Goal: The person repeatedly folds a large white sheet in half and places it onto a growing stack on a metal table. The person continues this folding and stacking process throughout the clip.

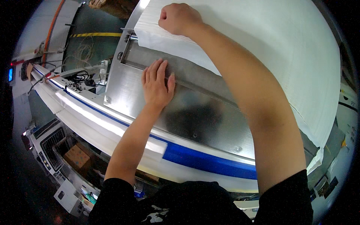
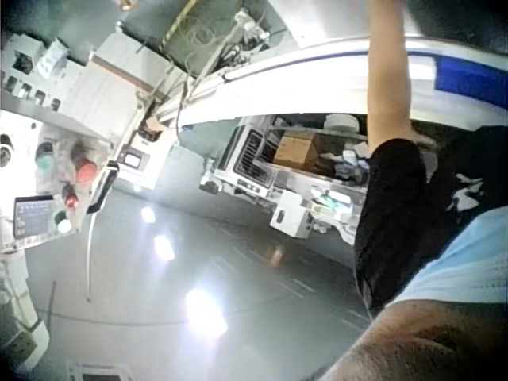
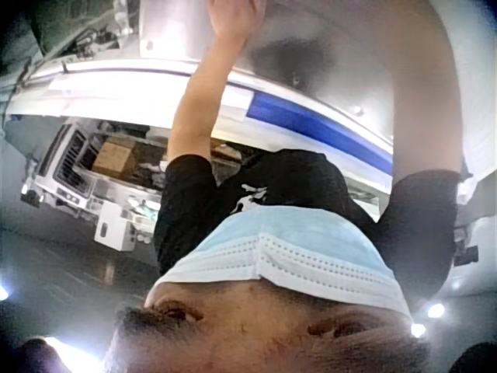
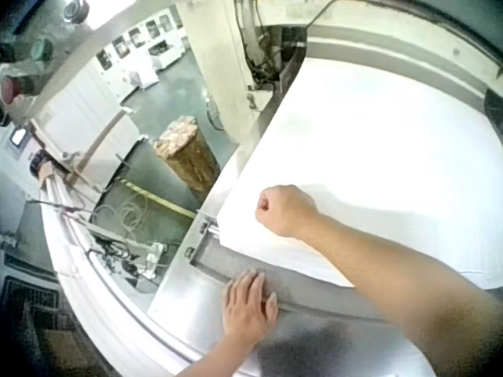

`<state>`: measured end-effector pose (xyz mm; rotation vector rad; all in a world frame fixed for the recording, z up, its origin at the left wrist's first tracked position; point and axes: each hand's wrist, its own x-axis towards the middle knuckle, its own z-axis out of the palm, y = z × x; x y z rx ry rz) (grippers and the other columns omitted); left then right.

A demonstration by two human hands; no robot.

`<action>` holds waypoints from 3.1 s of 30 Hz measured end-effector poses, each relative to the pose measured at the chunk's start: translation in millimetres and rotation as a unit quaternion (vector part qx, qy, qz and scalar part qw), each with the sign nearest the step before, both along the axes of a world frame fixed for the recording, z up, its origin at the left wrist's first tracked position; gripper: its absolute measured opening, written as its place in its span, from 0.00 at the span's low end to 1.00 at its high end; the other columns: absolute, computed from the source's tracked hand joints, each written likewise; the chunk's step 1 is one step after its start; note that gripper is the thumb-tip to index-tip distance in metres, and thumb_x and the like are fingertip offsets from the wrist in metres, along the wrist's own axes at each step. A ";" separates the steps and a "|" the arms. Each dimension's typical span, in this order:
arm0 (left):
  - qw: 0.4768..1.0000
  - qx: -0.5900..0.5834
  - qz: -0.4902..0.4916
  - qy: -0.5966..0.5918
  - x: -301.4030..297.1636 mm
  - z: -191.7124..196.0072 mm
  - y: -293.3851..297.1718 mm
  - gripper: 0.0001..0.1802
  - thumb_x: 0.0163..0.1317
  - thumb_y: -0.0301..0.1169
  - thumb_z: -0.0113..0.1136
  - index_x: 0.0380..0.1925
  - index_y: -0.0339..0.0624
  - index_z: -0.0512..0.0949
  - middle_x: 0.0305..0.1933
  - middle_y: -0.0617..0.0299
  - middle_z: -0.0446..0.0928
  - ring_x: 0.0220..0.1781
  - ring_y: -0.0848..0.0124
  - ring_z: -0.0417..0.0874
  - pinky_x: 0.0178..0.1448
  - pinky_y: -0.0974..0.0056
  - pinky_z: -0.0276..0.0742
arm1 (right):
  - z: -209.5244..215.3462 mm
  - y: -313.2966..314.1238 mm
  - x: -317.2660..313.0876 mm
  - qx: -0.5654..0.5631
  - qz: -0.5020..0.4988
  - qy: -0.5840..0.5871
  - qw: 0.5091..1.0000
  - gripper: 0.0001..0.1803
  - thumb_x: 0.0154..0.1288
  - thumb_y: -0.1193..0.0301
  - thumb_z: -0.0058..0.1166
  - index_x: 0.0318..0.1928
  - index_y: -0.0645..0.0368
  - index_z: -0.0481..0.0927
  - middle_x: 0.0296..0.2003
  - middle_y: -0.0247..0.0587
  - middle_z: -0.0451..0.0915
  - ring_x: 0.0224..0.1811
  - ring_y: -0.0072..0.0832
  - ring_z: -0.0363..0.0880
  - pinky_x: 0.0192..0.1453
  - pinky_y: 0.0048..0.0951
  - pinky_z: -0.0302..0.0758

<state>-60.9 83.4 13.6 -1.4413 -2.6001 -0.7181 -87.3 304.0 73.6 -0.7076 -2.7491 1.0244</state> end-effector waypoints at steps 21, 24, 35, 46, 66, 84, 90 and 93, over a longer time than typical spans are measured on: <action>0.985 0.063 -0.020 0.162 -97.1 8.3 52.6 0.23 0.57 0.35 0.51 0.54 0.48 0.69 0.56 0.59 0.70 0.62 0.59 0.67 0.64 0.53 0.57 | -18.2 10.5 5.6 0.067 -0.024 0.046 0.996 0.10 0.52 0.60 0.52 0.30 0.47 0.82 0.28 0.35 0.82 0.32 0.37 0.81 0.40 0.37 0.77; 0.983 0.060 -0.002 0.173 -94.3 9.7 54.7 0.23 0.56 0.36 0.53 0.54 0.51 0.69 0.53 0.60 0.71 0.59 0.59 0.69 0.62 0.53 0.58 | -18.1 11.5 5.0 0.062 -0.026 0.038 0.997 0.10 0.52 0.59 0.52 0.30 0.47 0.82 0.28 0.35 0.82 0.32 0.36 0.81 0.40 0.37 0.77; 0.981 0.058 0.001 0.186 -96.9 8.1 56.6 0.22 0.54 0.37 0.54 0.52 0.54 0.73 0.50 0.62 0.71 0.57 0.60 0.69 0.61 0.53 0.60 | -14.5 13.5 4.8 0.057 -0.025 0.034 0.997 0.11 0.52 0.58 0.52 0.30 0.47 0.82 0.28 0.34 0.83 0.31 0.36 0.81 0.40 0.36 0.77; 0.981 0.067 0.002 0.182 -96.7 8.3 57.6 0.20 0.54 0.35 0.54 0.49 0.54 0.73 0.51 0.63 0.71 0.56 0.60 0.69 0.60 0.53 0.60 | -17.7 13.3 5.0 0.057 -0.028 0.044 0.997 0.10 0.52 0.58 0.52 0.30 0.47 0.82 0.27 0.34 0.83 0.31 0.36 0.81 0.40 0.36 0.77; 0.978 0.019 0.016 0.208 -88.1 16.3 37.0 0.22 0.52 0.35 0.56 0.50 0.58 0.74 0.51 0.63 0.71 0.56 0.61 0.69 0.61 0.53 0.59 | -12.5 12.0 17.5 0.022 0.051 0.079 0.995 0.11 0.56 0.64 0.56 0.38 0.55 0.79 0.21 0.33 0.76 0.24 0.27 0.74 0.32 0.28 0.71; 0.799 -0.560 -0.117 0.187 -55.7 128.7 115.8 0.19 0.48 0.27 0.57 0.44 0.44 0.76 0.47 0.54 0.77 0.49 0.60 0.79 0.53 0.56 0.72 | 4.4 63.4 494.2 0.295 -0.338 -0.219 0.867 0.31 0.68 0.50 0.38 0.15 0.57 0.79 0.14 0.43 0.76 0.19 0.41 0.76 0.49 0.48 0.69; 0.812 -0.500 -0.157 0.258 -97.8 78.5 107.8 0.09 0.57 0.29 0.53 0.36 0.41 0.79 0.40 0.50 0.79 0.45 0.56 0.79 0.49 0.55 0.74 | 7.9 133.3 715.8 0.245 -0.397 -0.259 0.846 0.35 0.69 0.47 0.29 0.24 0.59 0.83 0.21 0.49 0.80 0.33 0.42 0.80 0.67 0.46 0.54; 0.784 -0.541 -0.132 0.273 -109.0 57.1 101.0 0.07 0.56 0.26 0.54 0.34 0.39 0.78 0.36 0.51 0.79 0.42 0.56 0.79 0.49 0.56 0.74 | 10.6 166.4 799.7 0.246 -0.393 -0.330 0.822 0.36 0.69 0.47 0.28 0.24 0.61 0.82 0.24 0.49 0.80 0.36 0.43 0.80 0.69 0.44 0.51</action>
